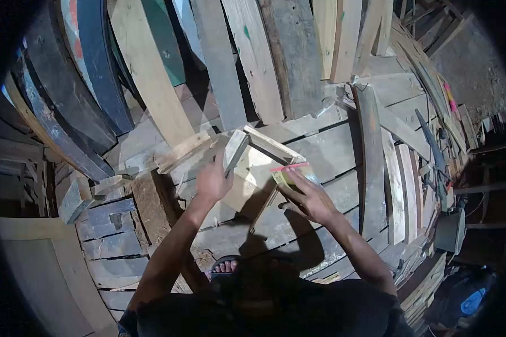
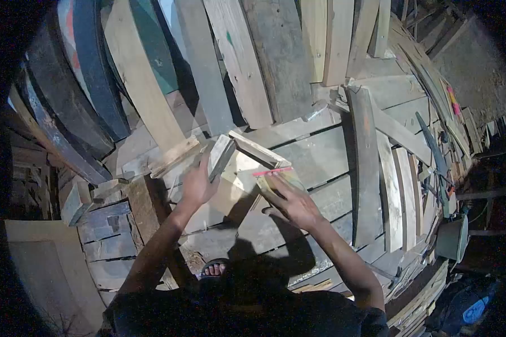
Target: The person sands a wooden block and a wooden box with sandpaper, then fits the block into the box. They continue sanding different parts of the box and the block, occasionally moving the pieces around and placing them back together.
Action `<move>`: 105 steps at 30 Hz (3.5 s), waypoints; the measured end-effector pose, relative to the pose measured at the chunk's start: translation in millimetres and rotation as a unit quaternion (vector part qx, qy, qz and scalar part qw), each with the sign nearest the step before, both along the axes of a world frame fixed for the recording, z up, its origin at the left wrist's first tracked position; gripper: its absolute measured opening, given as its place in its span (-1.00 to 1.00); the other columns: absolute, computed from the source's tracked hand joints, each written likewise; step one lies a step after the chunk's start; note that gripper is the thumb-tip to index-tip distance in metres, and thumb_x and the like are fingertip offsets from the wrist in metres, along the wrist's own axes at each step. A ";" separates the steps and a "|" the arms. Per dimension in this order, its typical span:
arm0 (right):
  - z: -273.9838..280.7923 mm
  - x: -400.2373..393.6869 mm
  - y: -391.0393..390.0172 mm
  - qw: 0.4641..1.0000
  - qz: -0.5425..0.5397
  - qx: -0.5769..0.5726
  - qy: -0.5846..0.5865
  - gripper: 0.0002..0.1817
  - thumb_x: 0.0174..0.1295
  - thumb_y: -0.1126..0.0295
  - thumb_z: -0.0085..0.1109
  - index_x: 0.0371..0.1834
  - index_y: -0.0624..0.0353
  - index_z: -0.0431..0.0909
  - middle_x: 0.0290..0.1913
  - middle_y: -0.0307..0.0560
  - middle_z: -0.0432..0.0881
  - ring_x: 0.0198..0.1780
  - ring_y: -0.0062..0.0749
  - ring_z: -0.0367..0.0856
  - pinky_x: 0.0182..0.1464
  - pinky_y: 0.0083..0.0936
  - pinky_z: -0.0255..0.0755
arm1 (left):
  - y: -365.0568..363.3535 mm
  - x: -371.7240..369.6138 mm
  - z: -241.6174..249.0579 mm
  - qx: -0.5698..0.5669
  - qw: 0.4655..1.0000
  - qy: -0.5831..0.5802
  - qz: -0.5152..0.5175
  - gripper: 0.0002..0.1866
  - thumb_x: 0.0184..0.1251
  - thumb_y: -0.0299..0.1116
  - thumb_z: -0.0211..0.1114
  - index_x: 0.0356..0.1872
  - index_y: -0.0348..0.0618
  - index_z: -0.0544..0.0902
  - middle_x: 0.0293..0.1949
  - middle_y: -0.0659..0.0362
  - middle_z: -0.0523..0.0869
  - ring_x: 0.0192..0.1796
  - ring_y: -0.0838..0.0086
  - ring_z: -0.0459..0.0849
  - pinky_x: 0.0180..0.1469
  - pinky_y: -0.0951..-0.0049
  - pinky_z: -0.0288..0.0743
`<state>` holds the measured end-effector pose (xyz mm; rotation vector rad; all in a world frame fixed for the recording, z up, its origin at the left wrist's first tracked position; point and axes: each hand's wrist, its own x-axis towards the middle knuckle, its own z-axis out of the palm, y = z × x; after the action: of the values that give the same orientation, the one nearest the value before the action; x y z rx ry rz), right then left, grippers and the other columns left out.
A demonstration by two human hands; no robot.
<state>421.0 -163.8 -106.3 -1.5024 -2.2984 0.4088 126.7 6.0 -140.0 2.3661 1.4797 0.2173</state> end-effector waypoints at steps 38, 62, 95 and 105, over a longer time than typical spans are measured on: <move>-28.2 -21.2 0.1 0.994 -0.071 0.063 0.055 -0.58 0.51 0.33 0.30 0.41 -0.07 0.78 0.51 -0.17 0.73 0.53 -0.23 0.69 0.61 -0.11 0.50 | 3.4 -4.9 1.4 -0.024 0.995 -0.096 0.007 -0.35 0.43 -0.22 0.50 0.46 -0.22 0.50 -0.29 -0.43 0.80 -0.13 -0.45 0.80 0.04 -0.35 0.68; -71.2 -43.5 -37.6 0.988 0.060 0.023 0.144 -0.62 0.55 0.25 0.29 0.38 -0.19 0.80 0.49 -0.30 0.76 0.54 -0.28 0.67 0.55 -0.17 0.49 | 0.1 -7.6 -7.7 0.032 0.992 -0.123 -0.012 -0.28 0.36 -0.26 0.55 0.52 -0.15 0.52 -0.16 -0.36 0.85 -0.09 -0.36 0.83 0.01 -0.23 0.72; -31.0 -34.9 -11.0 0.982 -0.119 0.113 0.090 -0.72 0.45 0.27 0.38 0.18 -0.16 0.88 0.35 -0.30 0.86 0.37 -0.35 0.82 0.45 -0.12 0.61 | -1.5 -4.7 4.5 -0.008 0.988 -0.151 0.019 -0.31 0.40 -0.24 0.53 0.52 -0.18 0.56 -0.16 -0.44 0.82 -0.04 -0.42 0.81 0.06 -0.29 0.71; -31.0 -57.9 -31.6 0.994 0.064 0.050 0.071 -0.75 0.52 0.22 0.34 0.16 -0.15 0.88 0.41 -0.36 0.82 0.49 -0.53 0.71 0.53 -0.24 0.52 | 1.6 -10.7 -11.7 0.043 0.986 -0.159 -0.009 -0.23 0.37 -0.26 0.56 0.58 -0.13 0.51 -0.13 -0.46 0.81 -0.06 -0.43 0.81 0.03 -0.29 0.72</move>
<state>363.1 -195.4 -137.3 -1.2421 -2.2738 0.4138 116.0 7.6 -151.6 2.2756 1.3194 0.6343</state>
